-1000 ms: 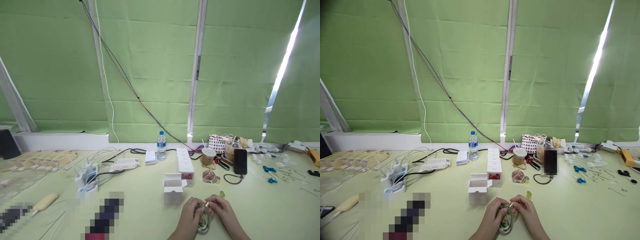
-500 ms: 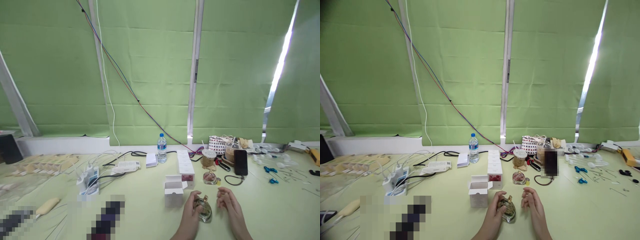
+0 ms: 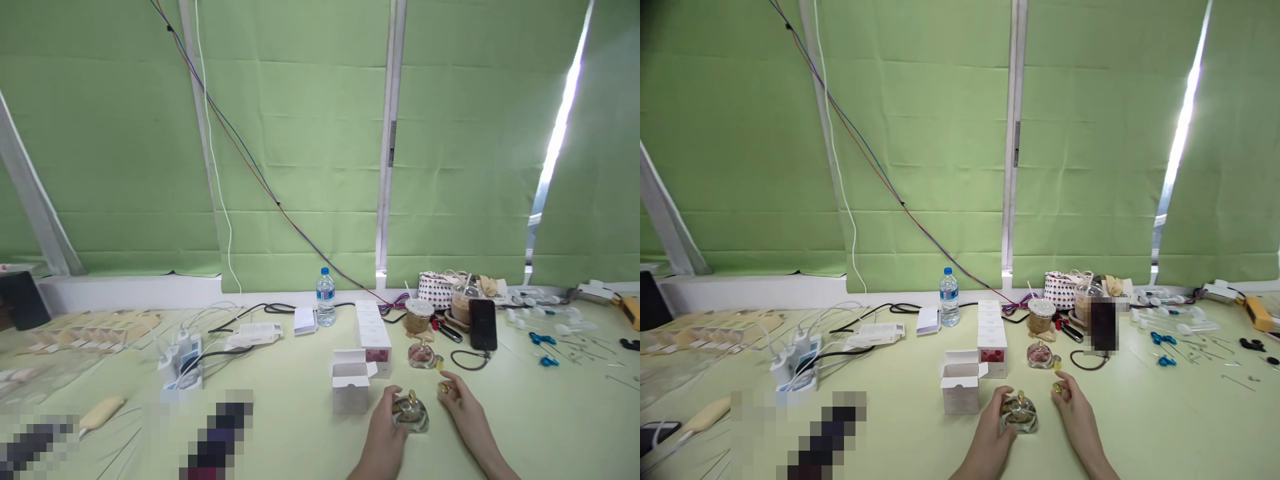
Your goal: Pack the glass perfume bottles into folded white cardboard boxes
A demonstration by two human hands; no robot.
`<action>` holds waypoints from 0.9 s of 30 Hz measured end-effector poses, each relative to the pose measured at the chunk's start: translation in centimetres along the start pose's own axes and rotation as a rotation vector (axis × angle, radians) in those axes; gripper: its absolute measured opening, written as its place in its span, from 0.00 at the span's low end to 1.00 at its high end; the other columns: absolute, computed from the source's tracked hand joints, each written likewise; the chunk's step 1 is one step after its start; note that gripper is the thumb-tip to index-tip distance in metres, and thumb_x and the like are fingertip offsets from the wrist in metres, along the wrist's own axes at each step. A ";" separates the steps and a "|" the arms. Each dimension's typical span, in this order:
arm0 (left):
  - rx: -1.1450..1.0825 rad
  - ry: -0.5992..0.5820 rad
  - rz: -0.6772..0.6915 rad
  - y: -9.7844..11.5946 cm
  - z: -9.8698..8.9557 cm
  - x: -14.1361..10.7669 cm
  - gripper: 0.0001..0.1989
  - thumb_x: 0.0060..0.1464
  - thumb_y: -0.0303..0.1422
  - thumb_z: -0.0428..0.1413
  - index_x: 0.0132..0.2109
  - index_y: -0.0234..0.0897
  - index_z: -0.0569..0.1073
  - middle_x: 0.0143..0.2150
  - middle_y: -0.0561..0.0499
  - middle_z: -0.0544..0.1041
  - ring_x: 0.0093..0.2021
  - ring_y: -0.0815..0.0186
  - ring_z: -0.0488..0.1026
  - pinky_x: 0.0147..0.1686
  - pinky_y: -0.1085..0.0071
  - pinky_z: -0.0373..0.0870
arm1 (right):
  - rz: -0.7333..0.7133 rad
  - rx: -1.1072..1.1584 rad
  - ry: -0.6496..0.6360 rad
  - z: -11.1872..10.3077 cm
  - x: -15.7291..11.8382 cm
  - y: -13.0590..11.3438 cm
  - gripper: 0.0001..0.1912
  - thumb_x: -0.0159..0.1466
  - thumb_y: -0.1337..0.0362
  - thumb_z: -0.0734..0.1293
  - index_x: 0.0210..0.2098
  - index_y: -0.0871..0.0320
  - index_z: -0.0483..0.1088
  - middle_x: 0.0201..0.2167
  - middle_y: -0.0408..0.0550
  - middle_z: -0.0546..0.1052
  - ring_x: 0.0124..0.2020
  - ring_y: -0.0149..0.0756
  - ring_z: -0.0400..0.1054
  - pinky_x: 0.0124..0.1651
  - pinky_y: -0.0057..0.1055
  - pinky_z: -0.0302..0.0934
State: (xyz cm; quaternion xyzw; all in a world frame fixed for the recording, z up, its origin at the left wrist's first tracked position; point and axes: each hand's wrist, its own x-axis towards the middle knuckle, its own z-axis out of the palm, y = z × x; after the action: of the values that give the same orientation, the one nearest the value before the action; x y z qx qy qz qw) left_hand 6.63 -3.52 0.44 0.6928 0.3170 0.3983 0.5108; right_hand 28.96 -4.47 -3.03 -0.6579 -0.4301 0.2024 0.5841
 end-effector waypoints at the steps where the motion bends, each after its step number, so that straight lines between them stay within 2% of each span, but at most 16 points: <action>1: 0.002 0.000 -0.004 0.0 0.0 0.0 0.31 0.38 0.14 0.48 0.52 0.37 0.65 0.48 0.46 0.74 0.51 0.60 0.69 0.54 0.63 0.60 | 0.020 0.058 -0.024 0.0 -0.2 -0.4 0.26 0.51 0.49 0.68 0.44 0.58 0.67 0.36 0.50 0.76 0.40 0.47 0.70 0.46 0.41 0.63; 4: -0.041 -0.003 0.005 -0.3 0.2 0.2 0.27 0.37 0.14 0.47 0.46 0.38 0.66 0.43 0.49 0.75 0.45 0.61 0.71 0.48 0.66 0.64 | 0.040 0.218 -0.041 0.0 -1.3 -2.4 0.26 0.54 0.47 0.67 0.44 0.58 0.68 0.38 0.50 0.77 0.40 0.44 0.70 0.44 0.36 0.65; 8: -0.081 0.030 -0.015 -0.8 0.4 0.5 0.23 0.33 0.15 0.48 0.40 0.38 0.67 0.38 0.53 0.75 0.41 0.62 0.72 0.41 0.70 0.65 | -0.015 0.298 0.066 1.1 -3.2 -4.7 0.26 0.56 0.46 0.67 0.45 0.58 0.69 0.33 0.47 0.77 0.34 0.39 0.70 0.38 0.31 0.66; 10: -0.068 0.052 -0.024 -0.8 0.5 0.7 0.22 0.32 0.15 0.49 0.38 0.37 0.68 0.37 0.53 0.76 0.40 0.62 0.72 0.40 0.70 0.65 | -0.055 0.315 0.105 2.0 -3.9 -5.2 0.25 0.56 0.47 0.67 0.45 0.57 0.70 0.35 0.47 0.78 0.34 0.39 0.70 0.39 0.31 0.67; 14: -0.071 0.046 -0.040 -0.4 0.4 0.6 0.21 0.33 0.16 0.50 0.38 0.36 0.70 0.35 0.52 0.78 0.39 0.61 0.73 0.40 0.70 0.66 | -0.190 0.274 0.047 3.2 -4.7 -5.2 0.20 0.58 0.49 0.68 0.41 0.57 0.74 0.42 0.51 0.78 0.42 0.43 0.72 0.43 0.32 0.69; 20: -0.102 0.055 -0.042 -0.2 0.4 0.5 0.21 0.33 0.16 0.51 0.38 0.36 0.71 0.36 0.52 0.79 0.39 0.60 0.74 0.40 0.69 0.67 | -0.343 0.224 -0.092 3.2 -4.9 -5.1 0.14 0.62 0.54 0.65 0.40 0.55 0.76 0.42 0.52 0.78 0.44 0.43 0.73 0.47 0.35 0.70; 27: -0.180 0.043 -0.050 0.0 0.4 0.6 0.20 0.32 0.14 0.52 0.35 0.37 0.70 0.35 0.52 0.79 0.39 0.61 0.75 0.39 0.70 0.68 | -0.472 0.134 -0.117 3.3 -4.9 -4.0 0.13 0.65 0.56 0.63 0.40 0.54 0.76 0.43 0.51 0.78 0.46 0.42 0.73 0.48 0.35 0.70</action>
State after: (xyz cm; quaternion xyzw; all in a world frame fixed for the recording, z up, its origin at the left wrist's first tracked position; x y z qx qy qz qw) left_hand 7.31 -3.19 0.52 0.6273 0.3078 0.4271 0.5739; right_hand 22.45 -6.68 -1.24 -0.4862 -0.5905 0.1261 0.6317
